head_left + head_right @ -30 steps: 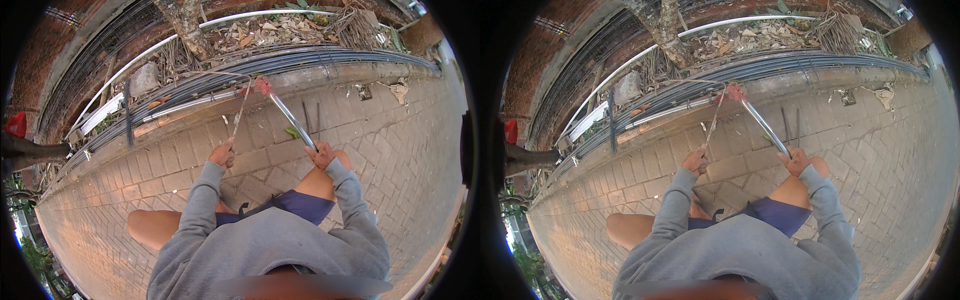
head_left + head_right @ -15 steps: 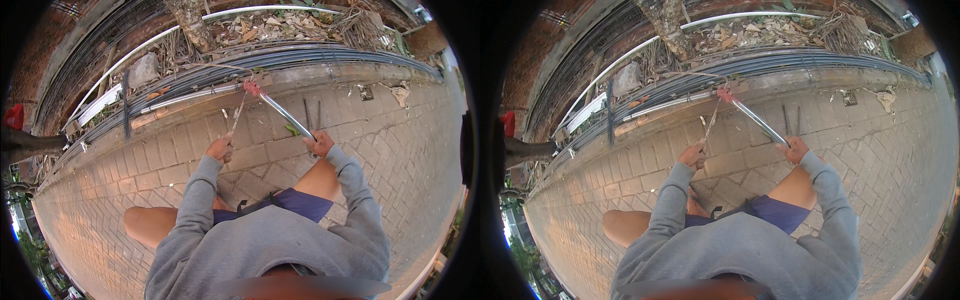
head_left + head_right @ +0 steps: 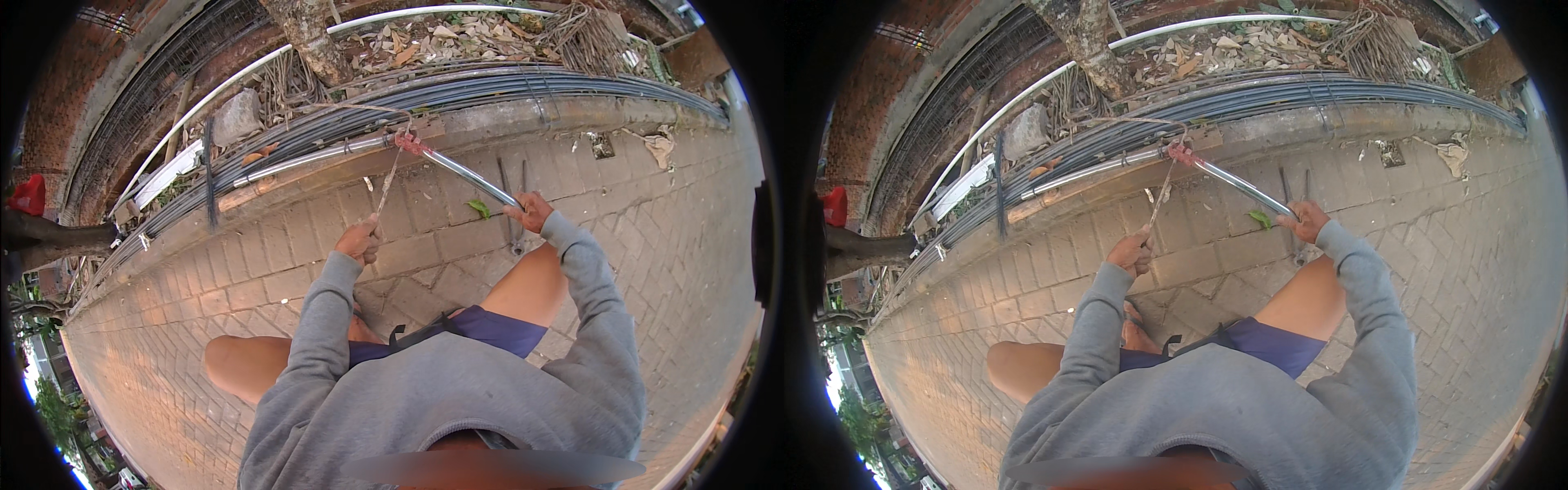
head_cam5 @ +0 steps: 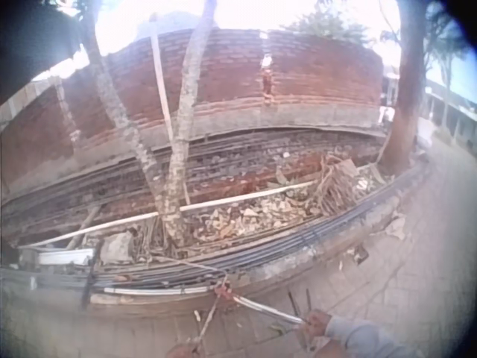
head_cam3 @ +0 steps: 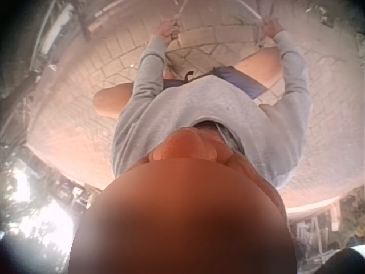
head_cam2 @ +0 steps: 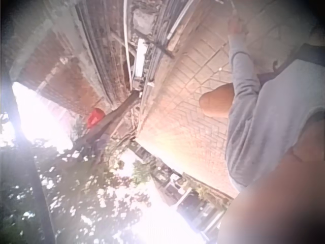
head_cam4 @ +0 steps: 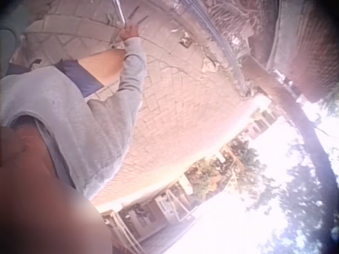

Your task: The person sits on a paved surface and uses a metal bending tool to bend thin metal rods into curved shapes. They repeatedly position the rods in the tool, apply pressure to bend them, and remove the bent pieces.

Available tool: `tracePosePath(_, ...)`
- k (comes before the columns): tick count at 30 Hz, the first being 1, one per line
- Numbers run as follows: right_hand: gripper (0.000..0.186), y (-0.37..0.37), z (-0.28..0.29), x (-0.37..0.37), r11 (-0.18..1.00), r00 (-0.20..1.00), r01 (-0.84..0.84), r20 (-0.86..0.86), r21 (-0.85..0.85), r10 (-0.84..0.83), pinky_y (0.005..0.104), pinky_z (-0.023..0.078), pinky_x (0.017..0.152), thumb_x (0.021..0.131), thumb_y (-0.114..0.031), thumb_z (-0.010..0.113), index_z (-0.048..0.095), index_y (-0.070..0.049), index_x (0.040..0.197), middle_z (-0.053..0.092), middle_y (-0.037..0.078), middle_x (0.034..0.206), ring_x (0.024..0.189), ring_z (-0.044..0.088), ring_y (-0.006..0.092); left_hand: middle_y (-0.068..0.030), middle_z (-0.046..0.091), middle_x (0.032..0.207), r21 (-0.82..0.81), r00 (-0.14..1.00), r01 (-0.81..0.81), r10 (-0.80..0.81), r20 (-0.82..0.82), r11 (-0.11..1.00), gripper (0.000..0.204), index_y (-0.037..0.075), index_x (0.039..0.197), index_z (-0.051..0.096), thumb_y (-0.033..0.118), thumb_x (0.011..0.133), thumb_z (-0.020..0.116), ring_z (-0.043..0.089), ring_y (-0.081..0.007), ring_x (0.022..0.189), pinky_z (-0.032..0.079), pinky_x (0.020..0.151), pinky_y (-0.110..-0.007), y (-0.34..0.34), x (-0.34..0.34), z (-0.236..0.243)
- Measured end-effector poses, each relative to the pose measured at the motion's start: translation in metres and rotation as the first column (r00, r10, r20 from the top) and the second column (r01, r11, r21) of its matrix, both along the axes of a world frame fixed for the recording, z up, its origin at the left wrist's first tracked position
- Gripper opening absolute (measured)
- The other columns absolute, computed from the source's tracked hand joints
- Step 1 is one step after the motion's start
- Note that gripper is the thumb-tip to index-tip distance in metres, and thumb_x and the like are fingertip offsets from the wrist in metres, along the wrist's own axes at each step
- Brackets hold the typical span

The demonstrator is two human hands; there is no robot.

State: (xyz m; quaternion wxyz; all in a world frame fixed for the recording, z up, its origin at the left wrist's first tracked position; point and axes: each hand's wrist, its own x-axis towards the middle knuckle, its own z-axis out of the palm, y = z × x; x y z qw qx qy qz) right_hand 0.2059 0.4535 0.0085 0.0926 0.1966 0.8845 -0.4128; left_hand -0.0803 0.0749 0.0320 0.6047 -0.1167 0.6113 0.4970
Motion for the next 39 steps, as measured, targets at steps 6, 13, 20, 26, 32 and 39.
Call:
tracePosePath(6,0.041,-0.004,-0.012,-0.002,1.0,1.0,0.001,-0.004,0.0,-0.001,0.0486,0.053,0.079,0.105,-0.043,0.067,0.072,-0.003,0.11,0.071,0.023,0.09,0.082,0.067,0.038,0.0065,0.034,0.057,-0.027,0.996,0.007,-0.009,-0.084,1.0,0.045,0.013,0.085,0.056,0.051,0.11,0.056,0.024,-0.0088,0.045,0.018,0.044,-0.029,-0.002,0.002,-0.013)
tracePosePath(13,0.053,-0.018,0.001,-0.002,0.969,0.986,0.022,0.153,0.246,-0.061,0.0557,0.053,0.085,0.106,-0.055,0.057,0.069,-0.004,0.11,0.073,0.026,0.1,0.098,0.069,0.0499,-0.0109,0.064,0.061,-0.356,0.283,0.078,-0.363,-0.888,0.931,0.048,0.002,0.08,0.078,0.04,0.105,0.065,0.058,-0.0242,0.051,0.045,0.051,-0.041,-0.004,0.019,-0.052)
tracePosePath(20,0.072,-0.037,0.02,-0.011,0.916,0.946,0.101,0.247,0.389,-0.209,0.0551,0.053,0.089,0.106,-0.068,0.046,0.069,0.001,0.109,0.074,0.028,0.1,0.099,0.071,0.0473,-0.0131,0.066,0.063,-0.287,0.414,0.099,-0.302,-0.859,0.953,0.042,0.001,0.079,0.075,0.032,0.106,0.066,0.061,-0.0269,0.054,0.047,0.054,-0.045,0.001,0.022,-0.051)
tracePosePath(26,0.076,-0.057,0.036,-0.022,0.828,0.875,0.16,0.311,0.537,-0.371,0.0549,0.056,0.085,0.105,-0.071,0.046,0.074,-0.001,0.099,0.074,0.026,0.092,0.093,0.072,0.0461,0.0013,0.045,0.056,-0.024,0.98,0.071,-0.074,-0.186,0.997,0.042,0.008,0.081,0.062,0.037,0.111,0.058,0.036,-0.0133,0.042,0.027,0.04,-0.035,-0.002,-0.003,-0.027)
tracePosePath(32,0.076,-0.119,0.055,-0.036,0.75,0.78,0.295,0.304,0.591,-0.547,0.0538,0.057,0.083,0.101,-0.074,0.049,0.076,-0.003,0.098,0.075,0.023,0.089,0.089,0.073,0.0445,-0.0001,0.043,0.055,-0.035,0.945,0.276,-0.277,-0.173,0.961,0.045,0.008,0.079,0.061,0.037,0.113,0.055,0.032,-0.0125,0.04,0.024,0.038,-0.033,-0.007,-0.052,-0.004)
tracePosePath(39,0.076,-0.28,0.069,-0.093,0.563,0.44,0.632,0.35,0.533,-0.827,0.0522,0.058,0.088,0.102,-0.072,0.05,0.077,-0.001,0.105,0.077,0.023,0.097,0.098,0.075,0.042,0.0032,0.041,0.058,-0.091,0.598,0.73,-0.697,-0.396,0.678,0.04,0.011,0.082,0.061,0.035,0.112,0.055,0.032,-0.0088,0.042,0.023,0.039,-0.03,-0.001,-0.193,-0.01)
